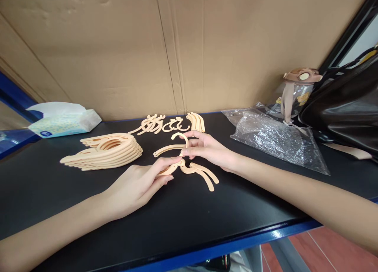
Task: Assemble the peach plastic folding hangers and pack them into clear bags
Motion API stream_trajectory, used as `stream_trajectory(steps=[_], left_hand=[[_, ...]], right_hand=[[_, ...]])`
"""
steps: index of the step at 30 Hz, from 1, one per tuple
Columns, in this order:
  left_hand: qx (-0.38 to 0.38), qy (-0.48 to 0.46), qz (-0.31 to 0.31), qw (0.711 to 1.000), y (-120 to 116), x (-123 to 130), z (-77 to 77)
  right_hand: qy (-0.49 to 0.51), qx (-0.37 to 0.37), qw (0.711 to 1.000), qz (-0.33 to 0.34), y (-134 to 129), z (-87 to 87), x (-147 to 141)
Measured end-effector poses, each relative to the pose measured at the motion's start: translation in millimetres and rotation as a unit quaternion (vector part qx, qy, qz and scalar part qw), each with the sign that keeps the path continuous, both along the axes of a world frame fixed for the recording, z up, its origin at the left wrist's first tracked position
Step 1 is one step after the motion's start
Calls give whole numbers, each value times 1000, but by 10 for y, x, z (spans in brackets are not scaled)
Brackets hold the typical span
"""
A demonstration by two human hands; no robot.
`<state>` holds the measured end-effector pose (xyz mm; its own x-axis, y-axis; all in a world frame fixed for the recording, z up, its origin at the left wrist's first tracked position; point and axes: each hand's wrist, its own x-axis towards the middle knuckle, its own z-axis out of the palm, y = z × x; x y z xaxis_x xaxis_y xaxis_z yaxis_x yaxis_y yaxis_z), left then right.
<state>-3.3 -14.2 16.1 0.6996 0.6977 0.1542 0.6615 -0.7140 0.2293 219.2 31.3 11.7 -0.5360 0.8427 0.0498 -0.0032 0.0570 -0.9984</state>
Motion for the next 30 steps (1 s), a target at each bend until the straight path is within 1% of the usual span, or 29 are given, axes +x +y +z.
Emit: stream_trajectory(steps=[5,9,15,21,26,30], left_hand=[[-12,4,10,1000,-6,11,8],[-20,13,35,999,-14,32,21],[-51,11,56,997,-35,47,43],[-96,-10,70,993,-33,54,60],[-148,-50,80,984,-27,65,81],[-156,-70,86,981,-19,59,59]], right_hand=[[-5,49,998,-25,-30,21,-13],[-30,88,995,-46,-32,23,-13],[-62,183,979,-63,-68,-2,-17],[-80,208,972,-75,-84,0,-33],[-87,234,965,-85,-59,3,-18],[-90,247,961,-87,-55,8,-2]])
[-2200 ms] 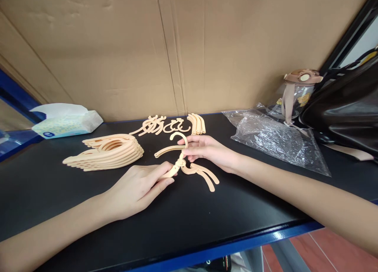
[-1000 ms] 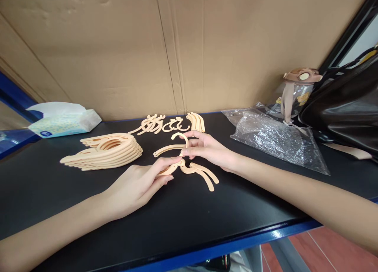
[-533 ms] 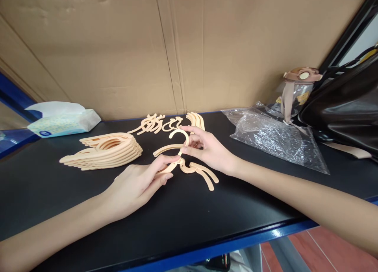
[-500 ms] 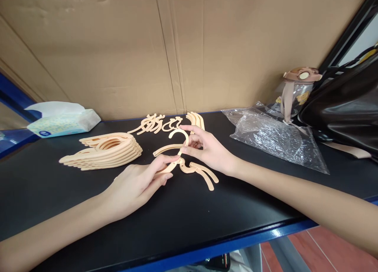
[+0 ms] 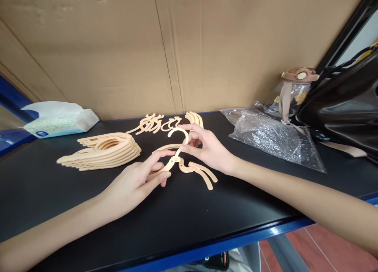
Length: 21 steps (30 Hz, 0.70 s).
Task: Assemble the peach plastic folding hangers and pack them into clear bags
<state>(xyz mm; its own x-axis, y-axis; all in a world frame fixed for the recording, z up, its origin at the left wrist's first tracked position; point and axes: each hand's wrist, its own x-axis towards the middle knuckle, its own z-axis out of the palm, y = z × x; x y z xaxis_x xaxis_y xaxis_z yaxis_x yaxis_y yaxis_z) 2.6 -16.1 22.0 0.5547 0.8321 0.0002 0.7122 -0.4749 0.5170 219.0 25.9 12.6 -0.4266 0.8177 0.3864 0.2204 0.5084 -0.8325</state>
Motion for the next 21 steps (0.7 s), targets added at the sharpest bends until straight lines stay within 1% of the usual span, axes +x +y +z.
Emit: stream_trajectory(steps=[5,12,17,21], left_hand=[[-6,-7,-2,1000,-1,-12,-24],[-24,-18,-3,1000,-4,8,18],[-39,-9,-8,999,-16,24,68],[-44,-5,-2,999,-20,29,75]], right_hand=[[1,-22,1000,6,-11,5,-1],[-6,-8,1000,8,-29,21,-15],[11,-45,999,18,-36,32,-20],[25,-67,997,18,-32,27,-21]])
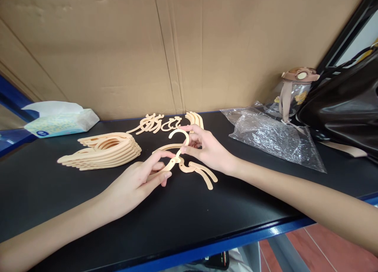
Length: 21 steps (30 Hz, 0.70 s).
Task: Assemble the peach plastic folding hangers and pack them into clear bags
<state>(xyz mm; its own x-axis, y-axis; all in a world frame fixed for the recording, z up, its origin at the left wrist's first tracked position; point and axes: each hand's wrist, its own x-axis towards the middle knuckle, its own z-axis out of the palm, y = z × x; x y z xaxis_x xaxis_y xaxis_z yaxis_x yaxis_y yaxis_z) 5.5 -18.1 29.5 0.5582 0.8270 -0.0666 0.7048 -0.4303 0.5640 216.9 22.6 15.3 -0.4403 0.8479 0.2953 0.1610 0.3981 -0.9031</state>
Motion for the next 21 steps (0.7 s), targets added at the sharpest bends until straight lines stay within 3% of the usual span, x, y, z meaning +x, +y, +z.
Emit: stream_trajectory(steps=[5,12,17,21], left_hand=[[15,-1,-3,1000,9,-2,-34],[16,-4,-7,1000,12,-18,-36],[-37,-19,-8,999,48,-41,48],[-106,-93,1,990,70,-59,49]], right_hand=[[5,-26,1000,8,-19,2,-7],[-15,8,1000,4,-44,-3,-17],[-45,78,996,-1,-76,-5,-34],[-70,125,990,-7,-99,8,-32]])
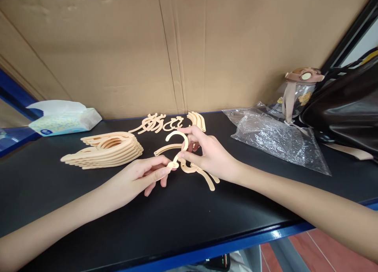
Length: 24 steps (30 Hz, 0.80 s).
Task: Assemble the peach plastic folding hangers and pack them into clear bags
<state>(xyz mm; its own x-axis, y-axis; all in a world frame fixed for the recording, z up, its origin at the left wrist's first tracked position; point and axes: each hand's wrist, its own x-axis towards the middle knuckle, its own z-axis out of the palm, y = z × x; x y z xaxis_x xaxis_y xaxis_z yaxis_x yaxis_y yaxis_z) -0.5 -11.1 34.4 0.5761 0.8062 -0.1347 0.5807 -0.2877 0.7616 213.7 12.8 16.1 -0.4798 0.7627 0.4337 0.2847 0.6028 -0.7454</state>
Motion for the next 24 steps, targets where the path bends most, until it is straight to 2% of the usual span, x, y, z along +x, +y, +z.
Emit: stream_trajectory(steps=[6,10,15,20,24], left_hand=[[-119,-75,38,989,12,2,-43],[-164,-118,56,978,3,9,-45],[-149,-132,83,976,-46,18,-44],[-127,-149,79,978,-80,35,-41],[-172,-148,93,969,-87,52,-29]], right_hand=[[-14,8,1000,18,6,10,11],[-25,14,999,24,-7,23,9],[-34,29,999,21,-49,71,7],[-32,31,999,9,-54,86,10],[-18,-2,1000,14,-2,30,5]])
